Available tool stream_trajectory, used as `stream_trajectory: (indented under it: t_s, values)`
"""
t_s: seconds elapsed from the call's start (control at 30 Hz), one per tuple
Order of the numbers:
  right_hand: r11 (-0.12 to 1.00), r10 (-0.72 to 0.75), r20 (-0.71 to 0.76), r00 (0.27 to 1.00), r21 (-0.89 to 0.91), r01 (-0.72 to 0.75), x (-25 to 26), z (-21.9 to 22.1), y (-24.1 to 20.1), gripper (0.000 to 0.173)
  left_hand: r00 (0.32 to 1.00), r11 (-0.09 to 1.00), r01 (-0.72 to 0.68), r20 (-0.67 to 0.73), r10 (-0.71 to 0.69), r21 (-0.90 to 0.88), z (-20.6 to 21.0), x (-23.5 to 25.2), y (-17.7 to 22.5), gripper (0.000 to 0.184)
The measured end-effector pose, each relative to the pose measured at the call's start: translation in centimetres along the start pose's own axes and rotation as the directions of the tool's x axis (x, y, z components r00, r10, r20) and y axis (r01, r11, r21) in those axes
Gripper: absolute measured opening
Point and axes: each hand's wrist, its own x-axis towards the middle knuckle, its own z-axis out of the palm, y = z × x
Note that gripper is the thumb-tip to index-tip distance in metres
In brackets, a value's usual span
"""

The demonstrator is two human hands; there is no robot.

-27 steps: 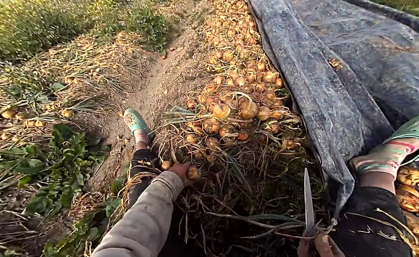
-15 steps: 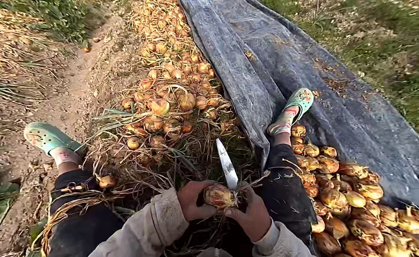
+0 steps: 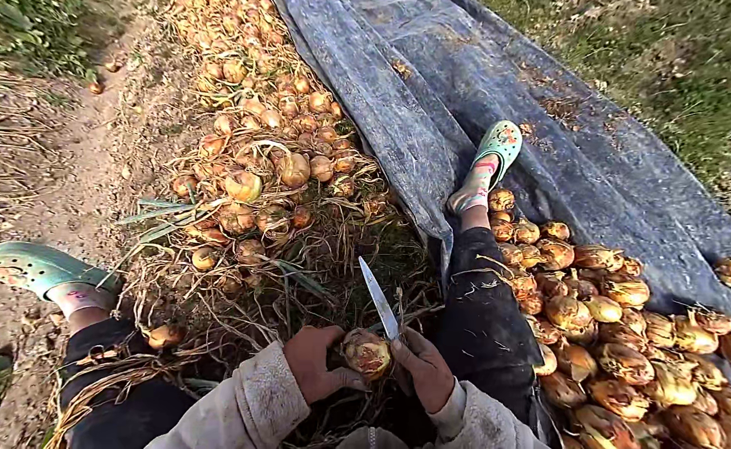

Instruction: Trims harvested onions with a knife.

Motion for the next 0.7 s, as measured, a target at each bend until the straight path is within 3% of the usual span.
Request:
stream_trajectory:
  t_s: [0.1, 0.17, 0.2, 0.27, 0.3, 0.37, 0.43, 0.5, 0.53, 0.6, 0.67, 0.7]
  values:
    - [0.987, 0.121, -0.010, 0.993, 0.111, -0.119, 0.4, -0.1, -0.1, 0.024, 0.965, 0.979, 0.055, -0.261, -0.003, 0.195, 1.5, -0.5, 1.5, 0.071]
    - [0.983, 0.146, -0.016, 0.989, 0.115, -0.143, 0.6, -0.1, -0.6, 0.038, 0.838, 0.970, 0.105, -0.545, 0.033, 0.220, 2.3, 0.5, 1.4, 0.070]
    - [0.983, 0.148, -0.015, 0.989, 0.114, -0.145, 0.5, -0.1, -0.8, 0.042, 0.768, 0.987, 0.122, -0.640, -0.025, 0.108, 2.0, 1.3, 1.2, 0.067]
    - [0.978, 0.157, -0.039, 0.987, 0.145, -0.150, 0.8, -0.3, -0.7, 0.045, 0.639, 0.988, 0.016, -0.758, -0.130, -0.156, 1.2, 3.1, 0.9, 0.059]
    - [0.970, 0.181, -0.048, 0.982, 0.176, -0.170, 1.2, -0.5, -0.5, 0.046, 0.587, 0.979, -0.081, -0.802, -0.105, -0.187, 1.2, 3.8, 1.1, 0.057]
    - [0.934, 0.251, 0.022, 0.968, 0.257, -0.248, 1.8, -1.2, 0.4, 0.047, 0.526, 0.985, -0.174, -0.846, 0.089, -0.005, 2.6, 5.1, 1.8, 0.053]
    - [0.876, 0.283, 0.129, 0.951, 0.369, -0.310, 2.2, -1.7, 1.6, 0.048, 0.594, 0.949, -0.178, -0.740, 0.315, 0.261, 4.9, 5.7, 2.2, 0.046]
    - [0.813, 0.315, 0.135, 0.939, 0.472, -0.341, 2.4, -1.7, 2.4, 0.053, 0.797, 0.913, -0.179, -0.490, 0.353, 0.367, 6.9, 5.0, 2.6, 0.032]
    - [0.798, 0.372, 0.098, 0.923, 0.475, -0.372, 2.5, -1.4, 2.5, 0.059, 0.897, 0.926, -0.159, -0.342, 0.281, 0.343, 7.8, 4.6, 2.8, 0.032]
    - [0.751, 0.515, 0.010, 0.857, 0.476, -0.457, 2.4, -0.8, 2.9, 0.065, 0.992, 0.961, -0.061, -0.088, 0.088, 0.271, 8.7, 4.4, 3.1, 0.035]
    - [0.759, 0.540, -0.076, 0.838, 0.475, -0.445, 2.2, -1.0, 2.7, 0.064, 0.996, 0.975, 0.047, 0.070, -0.063, 0.217, 7.9, 5.6, 4.0, 0.038]
    - [0.809, 0.481, -0.152, 0.863, 0.457, -0.370, 2.0, -1.3, 2.1, 0.062, 0.995, 0.979, 0.039, 0.084, -0.057, 0.202, 7.3, 6.2, 4.6, 0.037]
